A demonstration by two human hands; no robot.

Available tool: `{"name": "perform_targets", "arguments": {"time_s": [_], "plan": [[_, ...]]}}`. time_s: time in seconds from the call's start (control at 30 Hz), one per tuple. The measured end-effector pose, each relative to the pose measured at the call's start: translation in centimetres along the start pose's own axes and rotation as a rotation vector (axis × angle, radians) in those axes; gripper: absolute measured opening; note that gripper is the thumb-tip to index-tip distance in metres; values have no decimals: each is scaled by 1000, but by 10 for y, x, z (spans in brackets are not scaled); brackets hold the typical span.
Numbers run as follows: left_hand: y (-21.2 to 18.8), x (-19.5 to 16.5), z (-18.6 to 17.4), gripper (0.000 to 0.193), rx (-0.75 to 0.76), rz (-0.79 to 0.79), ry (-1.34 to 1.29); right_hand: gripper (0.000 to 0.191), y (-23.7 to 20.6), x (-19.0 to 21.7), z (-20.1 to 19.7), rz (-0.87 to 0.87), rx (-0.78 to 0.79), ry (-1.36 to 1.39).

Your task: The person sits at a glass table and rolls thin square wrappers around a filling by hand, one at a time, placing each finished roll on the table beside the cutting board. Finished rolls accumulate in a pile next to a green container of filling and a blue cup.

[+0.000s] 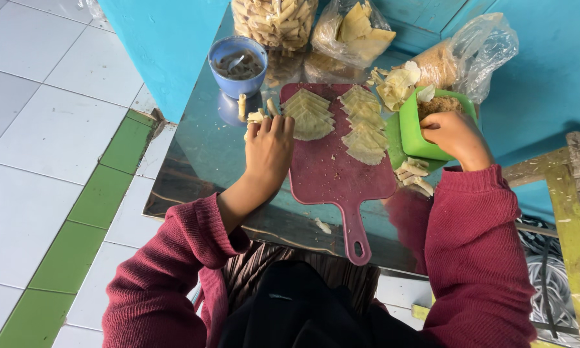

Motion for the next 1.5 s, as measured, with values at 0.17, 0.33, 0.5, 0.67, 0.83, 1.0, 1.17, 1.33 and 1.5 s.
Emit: {"name": "perform_targets", "arguments": {"time_s": [0.17,0.33,0.5,0.67,0.83,1.0,1.17,1.33,1.5], "plan": [[2,2,5,12,31,8,0,21,2,-10,2,18,-82,-39],[4,0,7,9,10,-37,-12,17,-3,-20,-7,-43,-153,9],[4,1,11,14,79,-69,94,11,3,-4,-26,-289,-235,-7],[4,1,9,29,58,-97,132,9,30,54,6,-470,-131,116],[4,0,8,31,40,-88,161,2,35,114,86,-673,-126,157],[5,-1,11,19,105,-63,104,8,24,131,125,-756,-152,154],[4,-4,6,32,30,-60,60,14,16,123,133,-817,-249,145],[11,-4,7,46,87,-73,-8,6,17,120,134,-793,-237,187],[15,-2,10,42,74,-83,-14,5,18,120,133,-747,-233,202]]}}
Point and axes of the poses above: each hand's wrist, its own y-axis towards the middle knuckle, its own z-axis out of the palm, x = y × z, the point moved 1 cm from there along y, towards the middle knuckle, and after that the axes turned 10 degrees about y, right-handed, at the moved point
